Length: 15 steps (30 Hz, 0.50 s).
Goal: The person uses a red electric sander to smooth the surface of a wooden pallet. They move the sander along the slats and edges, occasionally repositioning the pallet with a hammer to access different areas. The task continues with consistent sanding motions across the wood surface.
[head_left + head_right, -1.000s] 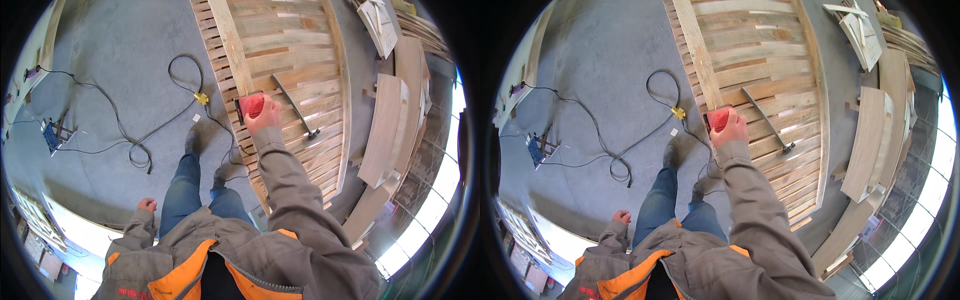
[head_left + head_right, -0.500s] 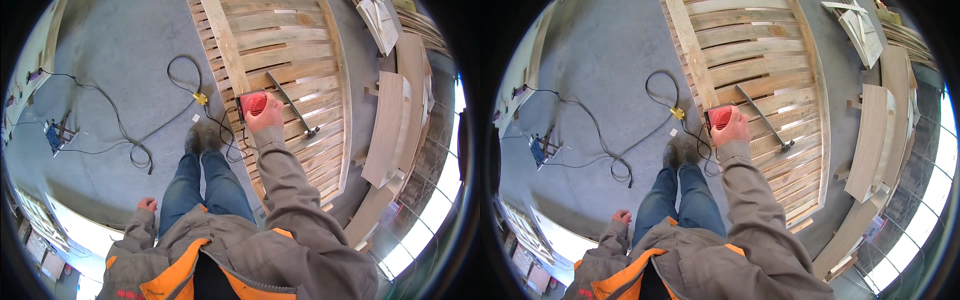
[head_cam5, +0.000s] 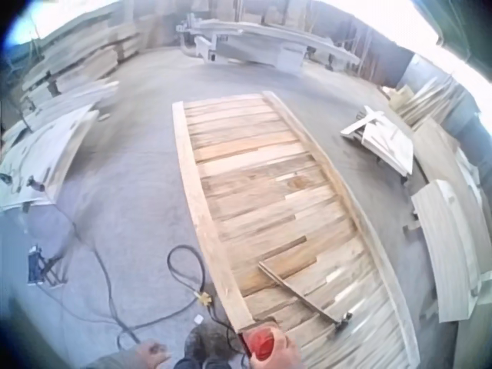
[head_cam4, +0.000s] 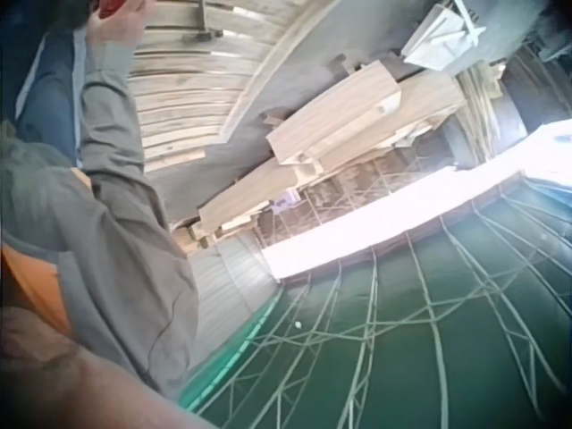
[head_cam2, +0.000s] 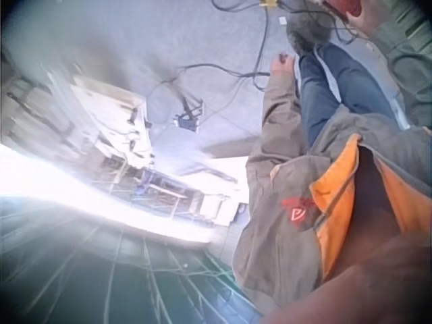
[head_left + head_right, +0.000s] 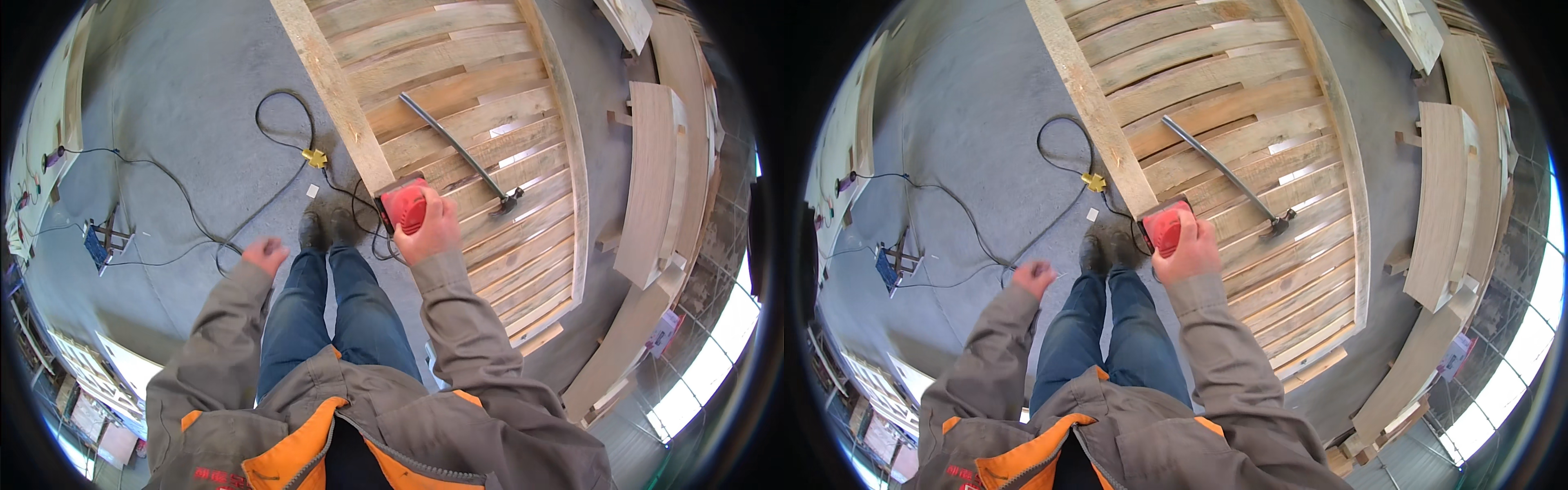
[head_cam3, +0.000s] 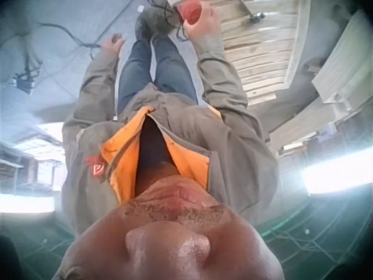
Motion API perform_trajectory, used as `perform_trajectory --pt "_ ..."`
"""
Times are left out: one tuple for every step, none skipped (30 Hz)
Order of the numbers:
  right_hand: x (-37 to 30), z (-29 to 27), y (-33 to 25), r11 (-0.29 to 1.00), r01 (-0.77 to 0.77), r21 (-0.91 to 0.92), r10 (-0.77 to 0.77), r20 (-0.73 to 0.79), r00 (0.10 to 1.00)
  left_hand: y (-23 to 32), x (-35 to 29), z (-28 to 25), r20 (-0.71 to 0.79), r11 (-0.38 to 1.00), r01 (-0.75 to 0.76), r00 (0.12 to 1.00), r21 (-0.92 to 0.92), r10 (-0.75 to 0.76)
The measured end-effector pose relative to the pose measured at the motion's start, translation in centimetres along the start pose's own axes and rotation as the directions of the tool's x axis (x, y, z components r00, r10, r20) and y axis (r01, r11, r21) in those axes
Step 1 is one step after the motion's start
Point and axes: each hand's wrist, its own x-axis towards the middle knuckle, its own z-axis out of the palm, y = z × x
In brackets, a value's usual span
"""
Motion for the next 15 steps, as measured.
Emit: perform_trajectory --pt "-0.6 -0.1 0.3 1.000 -0.011 0.006 0.011 -0.010 1.000 3.5 2.5 0.0 -0.001 0.999 -0.045 0.999 -0.016 0.045" --pt "-1.3 -0.4 0.7 1.000 -0.027 0.009 0.028 -0.019 0.999 8.0 4.4 0.0 0.008 0.993 -0.115 0.993 -0.017 0.115" --pt "-2.0 -0.7 1.2 0.999 -0.044 0.003 0.044 -0.030 0.999 10.9 6.4 0.7 -0.004 0.986 -0.166 0.986 -0.013 0.166" --pt "-2.7 -0.8 1.9 0.999 -0.043 -0.001 0.043 -0.038 0.998 13.4 8.3 1.5 -0.017 0.976 -0.218 0.976 -0.001 0.218" --pt "-3.3 -1.0 2.5 0.998 -0.057 -0.015 0.056 -0.043 0.998 15.9 9.7 2.5 -0.075 0.956 -0.294 0.953 0.011 0.294" --pt "-3.9 -1.1 2.7 0.998 -0.066 -0.012 0.066 -0.044 0.997 17.8 10.6 2.9 -0.138 0.931 -0.362 0.921 0.042 0.364" --pt "-4.5 -1.2 2.8 0.997 -0.076 -0.016 0.075 -0.045 0.996 19.0 11.6 3.5 -0.164 0.912 -0.400 0.897 0.091 0.410" --pt "-5.0 -1.2 2.8 0.996 -0.091 0.002 0.091 -0.058 0.994 19.9 12.3 3.8 -0.188 0.890 -0.432 0.871 0.147 0.454" --pt "-5.3 -1.0 2.8 0.996 -0.091 0.014 0.092 -0.065 0.994 20.5 12.9 3.8 -0.209 0.863 -0.462 0.841 0.203 0.499" --pt "-5.6 -1.2 3.1 0.995 -0.097 0.014 0.098 -0.075 0.992 21.0 13.4 4.0 -0.206 0.847 -0.474 0.828 0.242 0.522" --pt "-5.8 -1.2 3.4 0.995 -0.102 0.014 0.103 -0.085 0.991 21.4 13.7 4.1 -0.204 0.829 -0.484 0.814 0.280 0.545" --pt "-5.9 -1.2 3.7 0.994 -0.105 0.016 0.106 -0.092 0.990 21.6 14.0 4.3 -0.201 0.809 -0.494 0.799 0.319 0.567" --pt "-5.9 -1.3 4.0 0.994 -0.107 0.017 0.109 -0.101 0.989 21.7 14.3 4.3 -0.173 0.803 -0.489 0.807 0.340 0.565" --pt "-6.0 -1.3 4.2 0.994 -0.109 0.019 0.110 -0.110 0.988 21.6 14.7 4.1 -0.145 0.797 -0.484 0.815 0.362 0.561" --pt "-5.9 -1.3 4.5 0.993 -0.116 0.016 0.117 -0.116 0.986 21.6 15.0 3.8 -0.120 0.790 -0.478 0.823 0.383 0.556"
